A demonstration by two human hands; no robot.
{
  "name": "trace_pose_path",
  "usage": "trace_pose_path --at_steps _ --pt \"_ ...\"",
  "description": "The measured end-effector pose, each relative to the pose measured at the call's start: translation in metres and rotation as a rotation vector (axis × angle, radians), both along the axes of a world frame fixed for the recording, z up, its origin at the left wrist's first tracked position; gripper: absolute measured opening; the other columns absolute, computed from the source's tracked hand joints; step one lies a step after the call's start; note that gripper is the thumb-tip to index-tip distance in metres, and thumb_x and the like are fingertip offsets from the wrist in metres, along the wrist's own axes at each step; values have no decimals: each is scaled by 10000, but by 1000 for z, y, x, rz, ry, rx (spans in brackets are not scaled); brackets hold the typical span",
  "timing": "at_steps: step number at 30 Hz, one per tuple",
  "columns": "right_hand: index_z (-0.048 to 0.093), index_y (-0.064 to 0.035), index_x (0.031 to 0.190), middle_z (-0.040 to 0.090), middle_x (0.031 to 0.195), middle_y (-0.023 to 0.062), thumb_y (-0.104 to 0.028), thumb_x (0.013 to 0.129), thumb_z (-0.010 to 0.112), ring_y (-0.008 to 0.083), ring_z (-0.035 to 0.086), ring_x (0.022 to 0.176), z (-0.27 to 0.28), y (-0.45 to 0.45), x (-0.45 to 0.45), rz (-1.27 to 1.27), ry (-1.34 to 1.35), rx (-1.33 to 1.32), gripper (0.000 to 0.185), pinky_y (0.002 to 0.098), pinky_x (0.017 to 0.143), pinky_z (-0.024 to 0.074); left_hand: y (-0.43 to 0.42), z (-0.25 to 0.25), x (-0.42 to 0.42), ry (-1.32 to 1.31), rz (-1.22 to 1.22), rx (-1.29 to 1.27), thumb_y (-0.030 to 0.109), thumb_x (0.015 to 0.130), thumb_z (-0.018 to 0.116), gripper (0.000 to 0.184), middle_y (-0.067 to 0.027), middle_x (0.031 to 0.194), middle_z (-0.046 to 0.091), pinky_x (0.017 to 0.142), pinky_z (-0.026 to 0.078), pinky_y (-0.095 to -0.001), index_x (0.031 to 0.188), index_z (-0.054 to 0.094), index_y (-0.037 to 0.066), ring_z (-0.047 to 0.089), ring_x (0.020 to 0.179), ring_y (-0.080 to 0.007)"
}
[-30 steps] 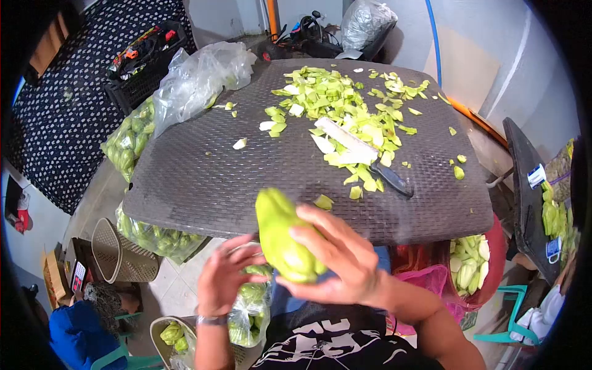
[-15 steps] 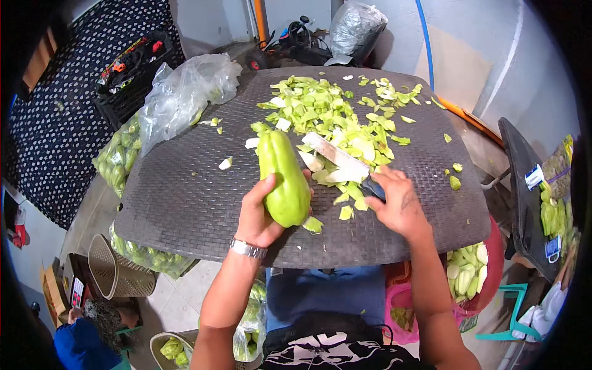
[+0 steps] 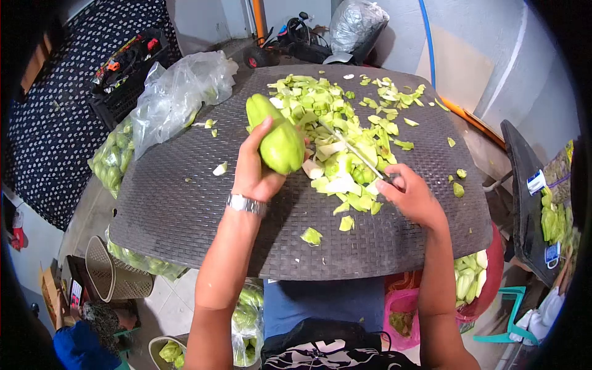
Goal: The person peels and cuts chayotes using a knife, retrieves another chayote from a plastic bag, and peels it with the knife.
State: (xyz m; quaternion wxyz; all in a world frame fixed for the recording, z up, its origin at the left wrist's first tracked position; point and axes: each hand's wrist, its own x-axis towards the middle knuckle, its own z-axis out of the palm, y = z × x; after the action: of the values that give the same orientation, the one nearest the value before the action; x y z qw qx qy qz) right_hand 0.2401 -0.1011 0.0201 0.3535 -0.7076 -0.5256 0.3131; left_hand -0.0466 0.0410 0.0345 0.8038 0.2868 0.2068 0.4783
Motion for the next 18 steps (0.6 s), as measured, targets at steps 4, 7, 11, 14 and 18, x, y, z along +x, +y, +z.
trace_pose_path --at_steps 4,7,11,14,18 --pt "637 25 1233 664 922 58 -176 886 816 140 631 864 0 33 5 66 -46 217 439 329 763 511 23 -8 9 57 -64 93 235 903 755 628 -185 1243 661 1018 548 -525 1408 492 -31 665 1163 -367" --pt "651 29 1187 646 876 33 -129 899 795 132 624 779 17 70 9 44 26 281 358 314 696 504 30 -33 13 103 -85 129 170 864 770 627 -185 1240 664 1011 562 -463 1393 505 -37 682 1127 -334" --pt "657 26 1228 664 858 17 -115 937 747 111 640 745 24 97 12 160 230 386 335 271 635 487 19 -36 10 276 -39 249 109 820 784 613 -172 1232 672 971 578 -446 1363 526 -4 696 1083 -297" --pt "642 39 1315 710 944 40 -139 975 714 107 663 777 15 102 15 236 286 405 391 258 638 489 14 -32 12 399 40 370 76 778 816 647 -157 1212 682 963 576 -431 1352 528 1 696 1081 -278" --pt "619 70 1308 729 990 46 -109 983 680 95 631 707 20 84 6 249 381 366 376 246 599 474 3 -22 16 461 16 386 -12 693 871 787 -88 1232 666 1000 532 -367 1399 525 20 659 1121 -221"
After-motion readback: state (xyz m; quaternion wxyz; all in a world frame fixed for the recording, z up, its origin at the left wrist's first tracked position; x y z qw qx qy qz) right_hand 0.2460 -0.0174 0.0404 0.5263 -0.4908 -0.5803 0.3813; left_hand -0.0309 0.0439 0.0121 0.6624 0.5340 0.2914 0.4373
